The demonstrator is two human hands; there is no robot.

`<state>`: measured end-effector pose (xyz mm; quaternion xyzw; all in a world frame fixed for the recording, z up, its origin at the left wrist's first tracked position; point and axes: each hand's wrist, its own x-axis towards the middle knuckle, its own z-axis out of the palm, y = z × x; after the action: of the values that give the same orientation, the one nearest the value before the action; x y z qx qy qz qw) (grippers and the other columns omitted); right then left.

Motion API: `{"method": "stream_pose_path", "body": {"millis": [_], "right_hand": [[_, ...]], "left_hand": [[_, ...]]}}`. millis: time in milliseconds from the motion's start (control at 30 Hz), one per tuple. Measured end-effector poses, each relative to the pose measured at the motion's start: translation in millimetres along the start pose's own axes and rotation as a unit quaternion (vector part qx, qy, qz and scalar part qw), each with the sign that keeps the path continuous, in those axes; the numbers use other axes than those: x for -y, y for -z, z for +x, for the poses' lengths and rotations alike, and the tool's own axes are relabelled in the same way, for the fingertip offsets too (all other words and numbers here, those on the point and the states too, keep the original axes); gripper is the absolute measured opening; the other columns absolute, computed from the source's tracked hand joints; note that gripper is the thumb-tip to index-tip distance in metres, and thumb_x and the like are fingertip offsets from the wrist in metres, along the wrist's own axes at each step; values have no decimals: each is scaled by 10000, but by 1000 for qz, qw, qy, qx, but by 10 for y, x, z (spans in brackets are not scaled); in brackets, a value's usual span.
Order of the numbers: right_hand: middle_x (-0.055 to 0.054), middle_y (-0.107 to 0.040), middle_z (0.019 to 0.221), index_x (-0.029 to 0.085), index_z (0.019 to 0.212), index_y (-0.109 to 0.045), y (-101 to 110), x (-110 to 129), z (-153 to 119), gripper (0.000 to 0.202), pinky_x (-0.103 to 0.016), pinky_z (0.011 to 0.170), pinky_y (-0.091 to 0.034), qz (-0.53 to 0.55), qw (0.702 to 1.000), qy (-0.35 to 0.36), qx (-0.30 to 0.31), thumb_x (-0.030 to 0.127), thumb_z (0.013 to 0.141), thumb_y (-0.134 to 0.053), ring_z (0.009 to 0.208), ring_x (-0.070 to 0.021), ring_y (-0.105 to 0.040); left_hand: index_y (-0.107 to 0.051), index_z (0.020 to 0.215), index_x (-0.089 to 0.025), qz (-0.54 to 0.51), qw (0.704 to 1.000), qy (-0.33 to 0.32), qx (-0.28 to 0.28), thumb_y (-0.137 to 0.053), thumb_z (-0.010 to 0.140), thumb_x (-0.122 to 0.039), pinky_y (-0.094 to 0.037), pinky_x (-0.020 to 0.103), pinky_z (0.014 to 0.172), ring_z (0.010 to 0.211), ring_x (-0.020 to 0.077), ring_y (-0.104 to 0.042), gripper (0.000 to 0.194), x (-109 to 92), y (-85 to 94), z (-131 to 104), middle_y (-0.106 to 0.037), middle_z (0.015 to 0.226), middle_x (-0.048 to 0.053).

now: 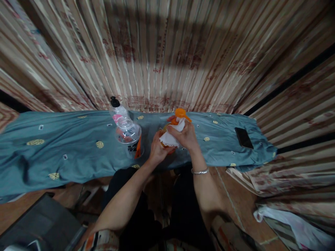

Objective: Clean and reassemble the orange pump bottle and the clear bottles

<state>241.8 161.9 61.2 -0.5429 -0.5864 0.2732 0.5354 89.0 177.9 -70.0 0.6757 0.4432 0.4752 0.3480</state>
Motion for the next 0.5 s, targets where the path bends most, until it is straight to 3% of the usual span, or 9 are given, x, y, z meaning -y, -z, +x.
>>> {"method": "stream_pose_path", "body": {"millis": [100,200,367,500], "right_hand": [[-26,-899,1003,243,1138,-864,120,-28,34,489,-380,796,-702,84,994,-18,66,552,789,-1009,844,-253,-823],[-22,-892,1001,252,1141,-862,159,-105,42,622,-377,776,-704,153,984,-44,85,657,712,-1059,856,-252,-821],[-43,-868,863,278,874,-808,81,-353,-11,674,-424,814,-719,195,977,-82,20,899,670,-972,955,-327,-865],[-45,-858,803,282,853,-801,20,-481,10,713,-436,852,-727,174,978,-109,-38,990,772,-833,988,-338,-886]], "left_hand": [[-725,1505,-211,3,1000,-6,5,-848,1067,-510,-649,617,1154,1333,342,-766,545,-12,18,18,-762,1488,143],[-722,1505,-210,0,1000,-9,10,-876,1042,-516,-647,618,1156,1318,341,-774,576,-13,22,35,-776,1458,139],[-713,1520,-212,-6,1000,-5,13,-879,1040,-500,-637,630,1171,1336,347,-764,584,13,22,43,-763,1483,143],[-712,1525,-214,-9,1000,2,13,-862,1057,-483,-644,625,1161,1334,344,-763,560,27,20,44,-756,1494,143]]}}
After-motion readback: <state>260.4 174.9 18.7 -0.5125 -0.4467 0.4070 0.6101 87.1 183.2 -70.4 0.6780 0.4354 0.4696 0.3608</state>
